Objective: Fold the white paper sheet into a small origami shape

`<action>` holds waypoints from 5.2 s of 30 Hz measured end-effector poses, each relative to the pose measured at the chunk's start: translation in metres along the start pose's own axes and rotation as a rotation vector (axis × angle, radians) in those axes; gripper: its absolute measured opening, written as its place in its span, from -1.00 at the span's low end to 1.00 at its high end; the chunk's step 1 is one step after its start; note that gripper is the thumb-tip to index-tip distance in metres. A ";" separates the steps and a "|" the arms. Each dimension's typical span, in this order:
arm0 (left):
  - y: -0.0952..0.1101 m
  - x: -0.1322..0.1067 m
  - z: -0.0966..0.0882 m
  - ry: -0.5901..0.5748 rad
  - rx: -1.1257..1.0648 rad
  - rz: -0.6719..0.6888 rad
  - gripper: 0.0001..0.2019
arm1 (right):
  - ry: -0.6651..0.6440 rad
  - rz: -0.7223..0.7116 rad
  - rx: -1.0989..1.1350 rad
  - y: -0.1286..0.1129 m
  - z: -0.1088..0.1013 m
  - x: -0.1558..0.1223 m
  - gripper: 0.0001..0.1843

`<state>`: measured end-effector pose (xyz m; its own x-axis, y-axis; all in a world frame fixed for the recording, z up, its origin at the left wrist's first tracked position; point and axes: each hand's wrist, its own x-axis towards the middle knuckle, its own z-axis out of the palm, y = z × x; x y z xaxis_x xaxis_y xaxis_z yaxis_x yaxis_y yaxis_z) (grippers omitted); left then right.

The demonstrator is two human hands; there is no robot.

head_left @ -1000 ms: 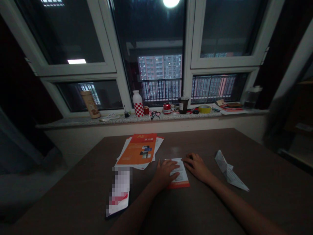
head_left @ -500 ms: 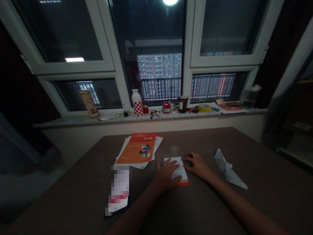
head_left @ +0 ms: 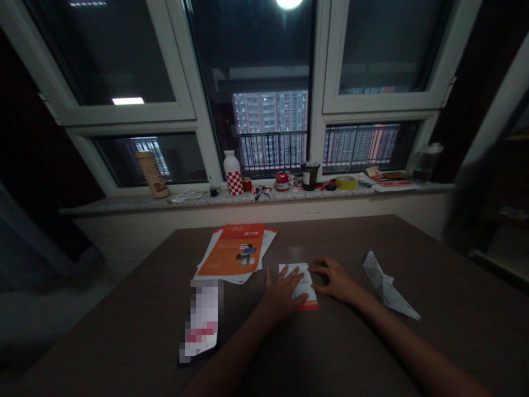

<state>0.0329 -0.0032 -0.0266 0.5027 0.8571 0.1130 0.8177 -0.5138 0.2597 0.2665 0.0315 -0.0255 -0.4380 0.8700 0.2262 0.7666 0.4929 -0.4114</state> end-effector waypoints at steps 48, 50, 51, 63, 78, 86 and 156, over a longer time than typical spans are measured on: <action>-0.018 0.016 0.013 0.185 0.235 -0.152 -0.40 | -0.047 -0.034 0.069 0.002 -0.005 -0.012 -0.28; -0.018 0.016 0.013 0.173 0.226 -0.134 -0.40 | -0.011 -0.056 0.108 0.004 -0.005 -0.013 -0.43; -0.019 0.015 0.013 0.167 0.219 -0.124 -0.39 | 0.004 -0.069 0.130 0.005 -0.004 -0.013 -0.53; -0.020 0.012 0.011 0.110 0.199 -0.064 -0.39 | 0.044 -0.072 0.125 0.011 0.006 -0.008 -0.76; -0.015 0.011 0.006 0.065 0.152 -0.078 -0.38 | 0.037 -0.059 0.106 0.011 0.007 -0.008 -0.77; -0.010 0.006 0.001 0.049 0.149 -0.072 -0.39 | 0.075 0.012 0.044 0.005 0.008 -0.003 -0.76; -0.004 0.013 0.006 0.109 0.150 -0.168 -0.39 | 0.025 0.034 0.023 0.005 0.009 -0.002 -0.40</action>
<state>0.0373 0.0097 -0.0321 0.3291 0.9260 0.1852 0.9239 -0.3563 0.1398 0.2671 0.0324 -0.0363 -0.4002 0.8861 0.2337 0.7698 0.4634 -0.4389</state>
